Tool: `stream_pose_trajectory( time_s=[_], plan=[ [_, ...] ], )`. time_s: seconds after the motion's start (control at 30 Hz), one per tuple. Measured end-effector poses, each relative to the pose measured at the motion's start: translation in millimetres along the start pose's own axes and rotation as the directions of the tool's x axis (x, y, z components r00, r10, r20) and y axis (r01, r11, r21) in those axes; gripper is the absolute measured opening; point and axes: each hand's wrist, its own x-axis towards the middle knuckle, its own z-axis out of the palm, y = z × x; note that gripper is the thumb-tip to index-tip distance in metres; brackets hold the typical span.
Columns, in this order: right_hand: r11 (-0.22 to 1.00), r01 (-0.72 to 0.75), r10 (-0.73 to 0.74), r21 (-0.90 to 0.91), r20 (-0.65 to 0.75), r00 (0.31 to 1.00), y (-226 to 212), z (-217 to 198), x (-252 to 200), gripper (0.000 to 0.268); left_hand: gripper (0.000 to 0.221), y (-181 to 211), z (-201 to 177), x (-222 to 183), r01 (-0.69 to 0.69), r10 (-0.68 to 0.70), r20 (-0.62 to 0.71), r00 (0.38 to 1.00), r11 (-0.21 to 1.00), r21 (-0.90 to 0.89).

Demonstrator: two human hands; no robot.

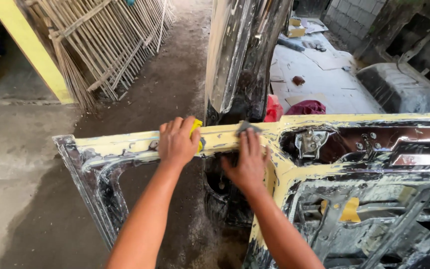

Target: The person scrubs a large, yellow-painted car door frame using a yellow sponge and a dark cloth. They repeatedly dip the sponge into a green bucket of water to clean the surface and wipe away residue.

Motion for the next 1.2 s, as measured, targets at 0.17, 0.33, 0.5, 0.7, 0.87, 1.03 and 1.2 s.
stream_pose_trajectory(
  time_s=[0.17, 0.33, 0.5, 0.7, 0.87, 1.03, 1.2],
  plan=[
    [0.903, 0.43, -0.429, -0.014, 0.07, 0.901, -13, 22, 4, 0.095, 0.03, -14, -5, 2, -0.023, 0.025, 0.052, 0.998, 0.999, -0.034],
    [0.917, 0.366, -0.372, -0.155, -0.007, 0.928, 53, 18, 12, 0.09, 0.031, -18, -8, 1, -0.001, 0.002, 0.024, 1.0, 0.999, -0.034],
    [0.98, 0.185, -0.188, 0.071, 0.041, 0.981, -20, 5, 5, 0.1, 0.032, -20, -5, -3, 0.013, -0.013, 0.021, 1.0, 1.0, -0.021],
    [0.909, 0.408, -0.414, 0.083, 0.074, 0.907, -25, 15, 7, 0.091, 0.031, -19, -11, -2, -0.003, 0.003, 0.003, 1.0, 0.999, -0.05],
    [0.977, 0.206, -0.212, -0.061, -0.125, 0.969, 54, 28, 7, 0.096, 0.03, -12, -10, -2, 0.038, -0.037, 0.013, 0.999, 0.999, -0.02],
    [0.972, 0.213, -0.213, 0.099, -0.006, 0.977, -33, 9, 1, 0.104, 0.03, -15, -10, 0, 0.036, -0.036, 0.008, 0.999, 0.999, 0.0],
    [0.935, 0.341, -0.349, 0.093, 0.08, 0.934, -12, 2, 6, 0.086, 0.031, -16, -10, -5, -0.011, 0.011, -0.015, 1.0, 0.999, -0.036]
  ],
)
